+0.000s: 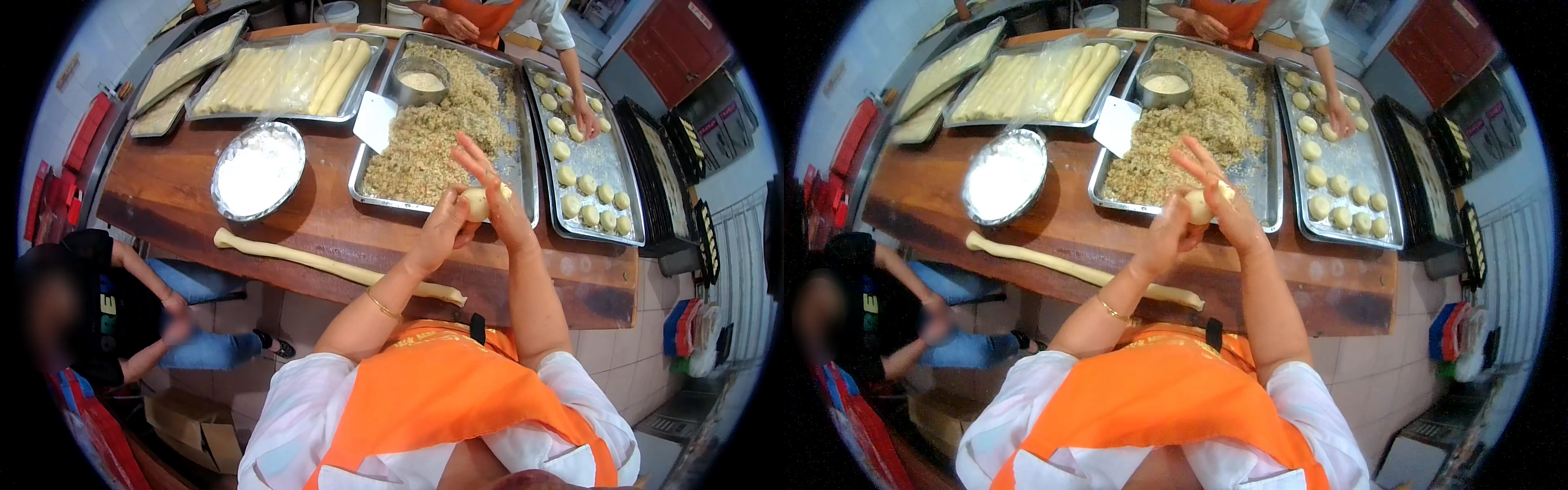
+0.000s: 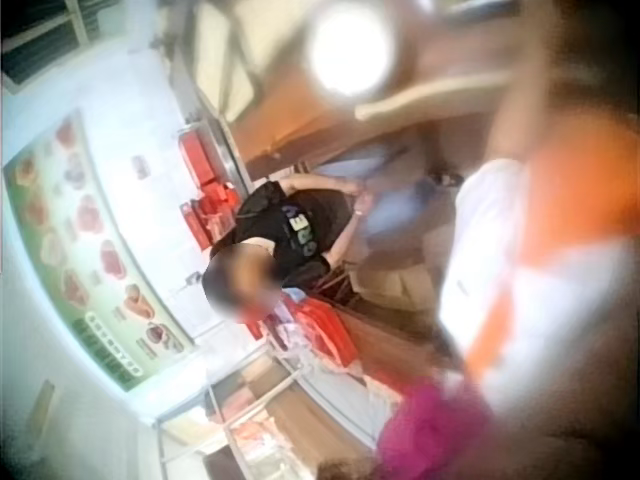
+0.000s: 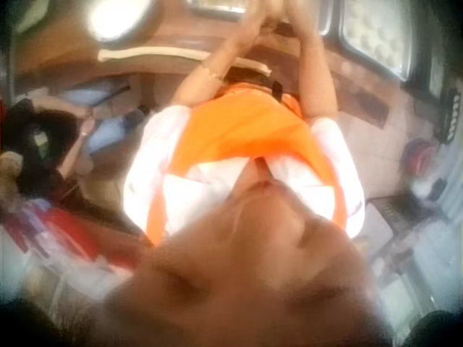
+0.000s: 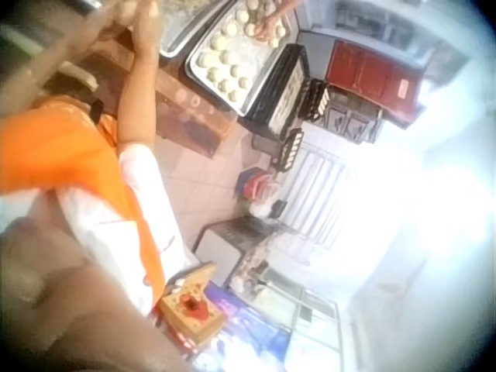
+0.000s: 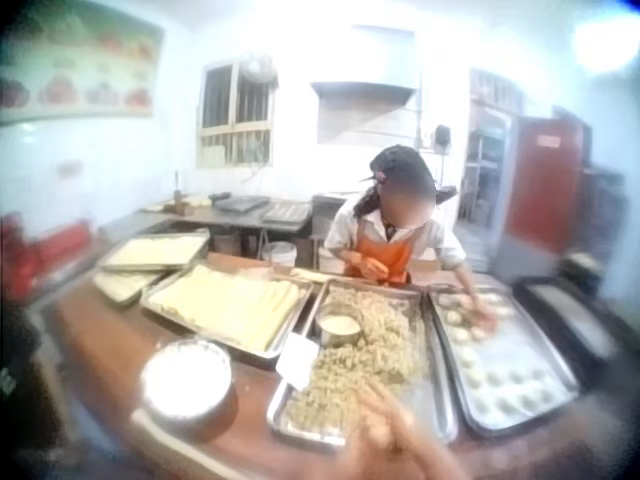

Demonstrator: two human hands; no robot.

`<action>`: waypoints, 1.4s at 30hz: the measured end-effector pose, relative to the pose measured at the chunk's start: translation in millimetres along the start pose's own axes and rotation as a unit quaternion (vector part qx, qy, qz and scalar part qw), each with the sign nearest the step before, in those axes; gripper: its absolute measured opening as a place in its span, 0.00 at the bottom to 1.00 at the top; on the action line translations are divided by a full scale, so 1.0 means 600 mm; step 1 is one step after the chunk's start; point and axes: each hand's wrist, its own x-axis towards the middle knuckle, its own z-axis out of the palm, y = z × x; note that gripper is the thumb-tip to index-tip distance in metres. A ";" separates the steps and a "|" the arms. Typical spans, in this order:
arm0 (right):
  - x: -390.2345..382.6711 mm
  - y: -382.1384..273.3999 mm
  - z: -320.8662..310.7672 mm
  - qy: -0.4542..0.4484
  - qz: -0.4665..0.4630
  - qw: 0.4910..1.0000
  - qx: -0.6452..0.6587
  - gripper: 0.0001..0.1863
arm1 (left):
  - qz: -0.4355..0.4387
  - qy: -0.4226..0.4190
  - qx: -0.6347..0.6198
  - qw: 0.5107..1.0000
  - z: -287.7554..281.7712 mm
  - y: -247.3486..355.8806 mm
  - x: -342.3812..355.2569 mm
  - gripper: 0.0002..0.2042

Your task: The person fills small pieces of dough with a mixture by hand and rolls them into balls.

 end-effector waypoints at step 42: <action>-0.008 -0.001 -0.014 -0.073 0.099 0.984 0.131 0.38 | -0.008 0.075 -0.307 0.949 0.026 -0.007 0.007 0.21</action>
